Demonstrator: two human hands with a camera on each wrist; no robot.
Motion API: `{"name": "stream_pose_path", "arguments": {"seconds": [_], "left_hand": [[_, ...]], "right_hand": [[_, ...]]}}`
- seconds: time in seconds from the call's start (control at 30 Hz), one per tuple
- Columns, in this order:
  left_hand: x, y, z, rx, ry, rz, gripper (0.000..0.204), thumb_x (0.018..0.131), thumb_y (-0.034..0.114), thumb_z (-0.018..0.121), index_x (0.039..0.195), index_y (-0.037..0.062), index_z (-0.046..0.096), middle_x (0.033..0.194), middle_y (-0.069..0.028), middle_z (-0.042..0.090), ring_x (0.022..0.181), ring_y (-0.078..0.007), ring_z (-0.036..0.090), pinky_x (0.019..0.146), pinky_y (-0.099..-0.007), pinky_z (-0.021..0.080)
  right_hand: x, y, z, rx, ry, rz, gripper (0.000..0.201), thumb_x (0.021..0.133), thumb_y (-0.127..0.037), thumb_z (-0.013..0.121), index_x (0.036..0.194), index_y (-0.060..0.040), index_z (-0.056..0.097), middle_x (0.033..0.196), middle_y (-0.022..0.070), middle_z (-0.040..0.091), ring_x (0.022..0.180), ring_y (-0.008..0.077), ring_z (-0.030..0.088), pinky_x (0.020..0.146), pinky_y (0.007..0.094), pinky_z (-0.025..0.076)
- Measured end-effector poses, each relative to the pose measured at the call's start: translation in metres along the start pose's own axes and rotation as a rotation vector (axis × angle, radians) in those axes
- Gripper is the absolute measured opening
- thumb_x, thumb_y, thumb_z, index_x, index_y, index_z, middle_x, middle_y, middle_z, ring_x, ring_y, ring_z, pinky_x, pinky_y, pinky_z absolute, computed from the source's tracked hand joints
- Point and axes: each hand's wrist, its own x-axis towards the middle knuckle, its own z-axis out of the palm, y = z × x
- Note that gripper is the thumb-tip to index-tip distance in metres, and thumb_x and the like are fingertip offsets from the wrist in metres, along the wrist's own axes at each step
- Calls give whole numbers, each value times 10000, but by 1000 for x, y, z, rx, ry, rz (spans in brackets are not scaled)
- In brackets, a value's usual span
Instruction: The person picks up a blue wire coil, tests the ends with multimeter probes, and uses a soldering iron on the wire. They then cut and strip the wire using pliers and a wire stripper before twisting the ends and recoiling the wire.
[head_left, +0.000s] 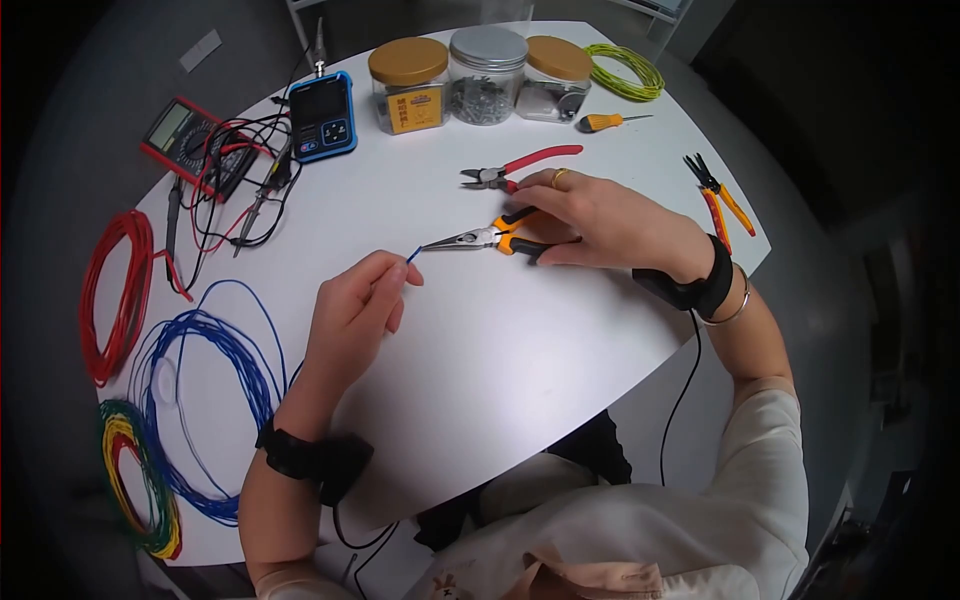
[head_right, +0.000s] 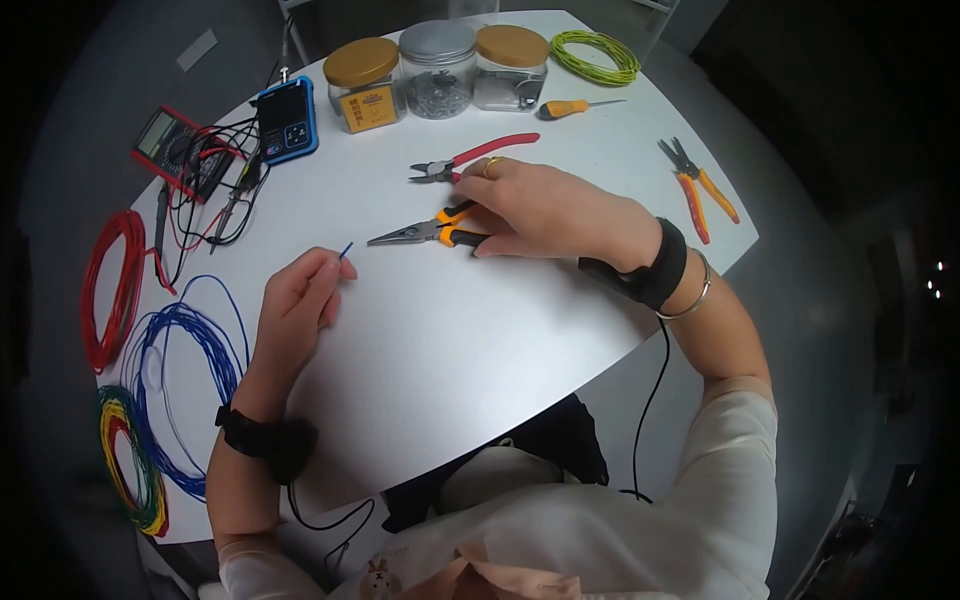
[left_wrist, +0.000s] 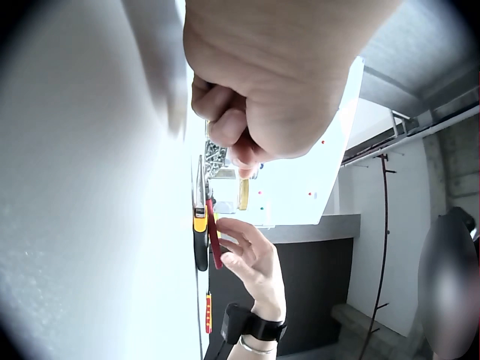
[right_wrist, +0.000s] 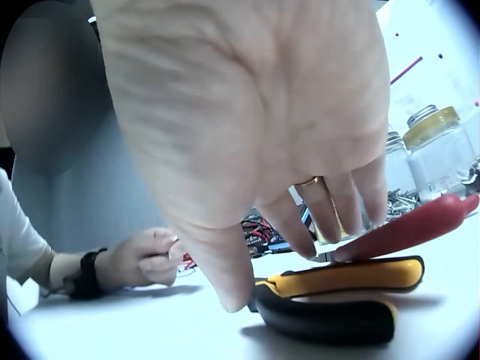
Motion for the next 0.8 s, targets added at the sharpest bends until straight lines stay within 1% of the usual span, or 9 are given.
{"name": "stream_pose_path", "arguments": {"seconds": [0.07, 0.1, 0.2, 0.33, 0.43, 0.53, 0.63, 0.73, 0.8], "left_hand": [[-1, 0, 0, -28, -18, 4, 251, 946, 189, 421, 836, 28, 579, 515, 44, 385, 470, -28, 329, 459, -188, 256], [-1, 1, 0, -42, -22, 7, 253, 950, 189, 416, 840, 25, 574, 524, 50, 374, 475, -25, 313, 461, -183, 240], [-2, 3, 0, -32, -30, 44, 253, 947, 188, 415, 841, 24, 575, 525, 46, 369, 483, -29, 323, 464, -190, 252], [-1, 0, -2, 11, -50, 46, 259, 947, 189, 410, 841, 21, 578, 526, 40, 368, 488, -34, 336, 467, -196, 264], [-2, -1, -3, 30, -60, 52, 264, 948, 191, 408, 841, 22, 580, 524, 37, 367, 486, -37, 338, 468, -197, 266], [-2, -2, -3, 39, -61, 65, 265, 949, 190, 407, 841, 23, 581, 525, 37, 368, 485, -37, 336, 468, -198, 266], [-3, -4, -3, 33, -65, 76, 265, 950, 189, 404, 843, 23, 581, 526, 38, 371, 485, -37, 336, 466, -199, 265], [-3, -4, -5, 18, -73, 74, 266, 951, 186, 400, 845, 23, 581, 527, 40, 377, 484, -36, 335, 466, -200, 264], [-3, -4, -5, 7, -76, 92, 266, 952, 184, 397, 847, 24, 582, 526, 42, 380, 484, -35, 335, 465, -200, 265]], "right_hand": [[4, -1, 13, -197, 117, -150, 550, 715, -181, 728, 1189, -14, 503, 1253, 150, 481, 1088, 306, 511, 912, 336, 445], [1, -5, 14, -156, 45, -78, 562, 706, -178, 728, 1196, -16, 504, 1303, 143, 439, 1157, 294, 466, 963, 348, 413], [-2, -4, 11, -376, 58, -84, 507, 737, -212, 711, 1151, 13, 525, 1273, 168, 478, 1175, 283, 460, 980, 346, 389], [2, -12, 0, -420, 62, -150, 450, 708, -147, 701, 1093, 24, 544, 1107, 150, 550, 1048, 263, 510, 912, 342, 419], [13, -25, 2, -398, -169, -27, 423, 684, -109, 679, 1068, 2, 540, 1112, 141, 532, 1053, 271, 500, 930, 331, 413], [18, -32, 1, -365, -189, -50, 346, 680, -70, 644, 1000, 2, 534, 987, 140, 557, 995, 270, 518, 880, 330, 435], [18, -21, 8, -261, -72, -146, 332, 662, -56, 629, 971, 0, 521, 901, 146, 560, 945, 277, 532, 809, 348, 445], [14, -24, 6, -146, -40, -2, 300, 704, -101, 638, 961, 11, 532, 825, 133, 557, 813, 246, 540, 775, 334, 448], [9, -22, 4, 268, 39, 142, 290, 727, -118, 630, 971, 1, 526, 805, 123, 536, 771, 234, 521, 752, 323, 443]]}}
